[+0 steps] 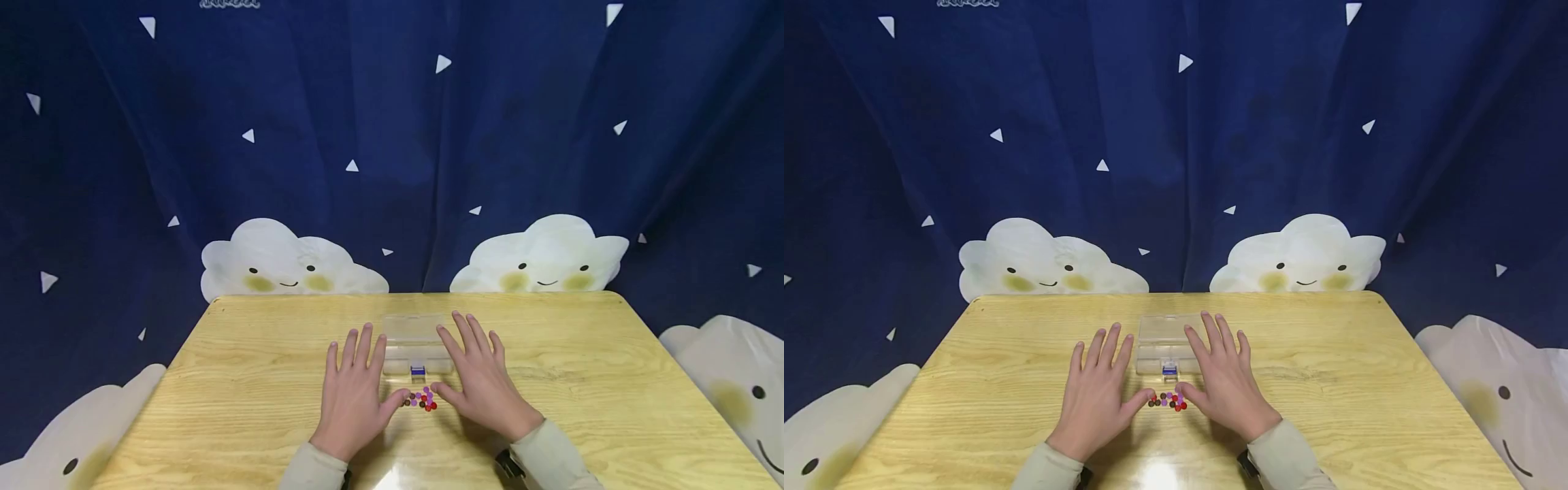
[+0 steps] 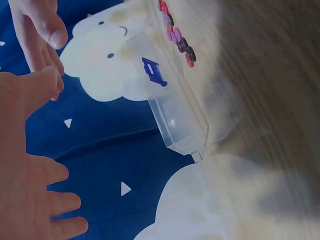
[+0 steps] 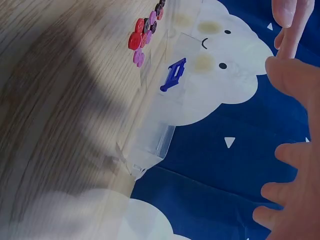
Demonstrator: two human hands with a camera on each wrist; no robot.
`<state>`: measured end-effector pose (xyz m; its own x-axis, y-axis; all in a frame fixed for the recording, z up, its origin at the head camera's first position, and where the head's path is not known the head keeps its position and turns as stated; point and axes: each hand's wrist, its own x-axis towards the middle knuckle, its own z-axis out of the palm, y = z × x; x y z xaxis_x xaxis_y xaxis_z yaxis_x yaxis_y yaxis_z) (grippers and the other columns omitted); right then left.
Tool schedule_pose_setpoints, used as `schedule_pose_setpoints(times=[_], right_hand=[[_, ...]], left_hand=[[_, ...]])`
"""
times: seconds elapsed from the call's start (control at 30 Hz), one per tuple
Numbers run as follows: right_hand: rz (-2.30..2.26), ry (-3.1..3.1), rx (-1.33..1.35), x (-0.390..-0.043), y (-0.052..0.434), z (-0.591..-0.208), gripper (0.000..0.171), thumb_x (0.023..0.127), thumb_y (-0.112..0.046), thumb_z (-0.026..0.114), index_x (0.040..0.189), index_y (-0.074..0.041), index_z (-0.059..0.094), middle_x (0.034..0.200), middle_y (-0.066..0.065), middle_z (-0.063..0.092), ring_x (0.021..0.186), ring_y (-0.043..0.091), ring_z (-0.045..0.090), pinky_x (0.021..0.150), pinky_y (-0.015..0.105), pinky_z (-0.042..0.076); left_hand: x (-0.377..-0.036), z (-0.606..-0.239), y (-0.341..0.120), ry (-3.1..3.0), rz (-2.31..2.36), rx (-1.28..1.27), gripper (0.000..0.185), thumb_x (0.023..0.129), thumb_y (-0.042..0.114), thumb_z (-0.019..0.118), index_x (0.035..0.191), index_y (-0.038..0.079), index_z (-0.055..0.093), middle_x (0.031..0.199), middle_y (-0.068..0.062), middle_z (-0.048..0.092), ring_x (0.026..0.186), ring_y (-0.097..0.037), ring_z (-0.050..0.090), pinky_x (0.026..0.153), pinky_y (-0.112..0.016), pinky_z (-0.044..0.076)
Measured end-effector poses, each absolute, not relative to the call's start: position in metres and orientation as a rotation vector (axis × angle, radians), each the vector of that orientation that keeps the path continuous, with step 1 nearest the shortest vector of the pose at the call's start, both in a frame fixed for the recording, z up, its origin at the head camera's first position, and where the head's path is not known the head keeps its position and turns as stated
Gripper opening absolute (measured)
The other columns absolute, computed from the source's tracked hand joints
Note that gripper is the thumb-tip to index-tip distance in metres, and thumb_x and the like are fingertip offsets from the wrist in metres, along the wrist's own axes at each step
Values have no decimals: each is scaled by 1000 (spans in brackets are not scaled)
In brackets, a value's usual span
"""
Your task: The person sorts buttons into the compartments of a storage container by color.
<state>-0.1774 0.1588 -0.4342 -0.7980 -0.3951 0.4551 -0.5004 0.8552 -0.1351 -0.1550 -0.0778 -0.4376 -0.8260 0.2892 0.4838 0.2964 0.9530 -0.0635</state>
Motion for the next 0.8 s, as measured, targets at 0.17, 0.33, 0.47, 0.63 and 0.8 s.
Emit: schedule_pose_setpoints(times=[0.17,0.33,0.47,0.63,0.8], right_hand=[[397,-2617,664,-179,156,-434,85,80,-48,78,149,-13,43,161,19,26,146,45,26,107,72,25],[563,-2594,699,-180,157,-434,75,83,-38,77,146,-9,48,157,20,34,144,43,32,105,67,35],[626,-2561,704,-181,158,-435,69,84,-33,78,143,-9,51,154,19,41,143,39,36,103,64,39],[617,-2545,705,-183,159,-434,67,83,-33,79,140,-9,53,151,19,44,140,38,40,102,62,41],[611,-2543,709,-183,160,-434,65,83,-32,79,139,-9,54,149,20,46,138,38,43,102,62,42]], left_hand=[[-155,-438,-77,-2612,-27,-435,86,87,72,54,150,14,44,159,-13,37,144,-35,38,114,-58,31],[-157,-439,-77,-2585,-33,-473,83,85,63,63,148,12,45,157,-13,39,140,-34,42,109,-55,37],[-159,-440,-77,-2556,-47,-498,80,85,59,66,147,12,46,154,-12,43,137,-33,45,106,-54,40],[-161,-442,-76,-2534,-97,-515,75,85,57,67,142,11,51,147,-12,50,133,-32,49,103,-53,43],[-164,-445,-76,-2512,-216,-560,70,85,51,70,139,11,54,142,-10,55,129,-30,54,102,-52,44]])
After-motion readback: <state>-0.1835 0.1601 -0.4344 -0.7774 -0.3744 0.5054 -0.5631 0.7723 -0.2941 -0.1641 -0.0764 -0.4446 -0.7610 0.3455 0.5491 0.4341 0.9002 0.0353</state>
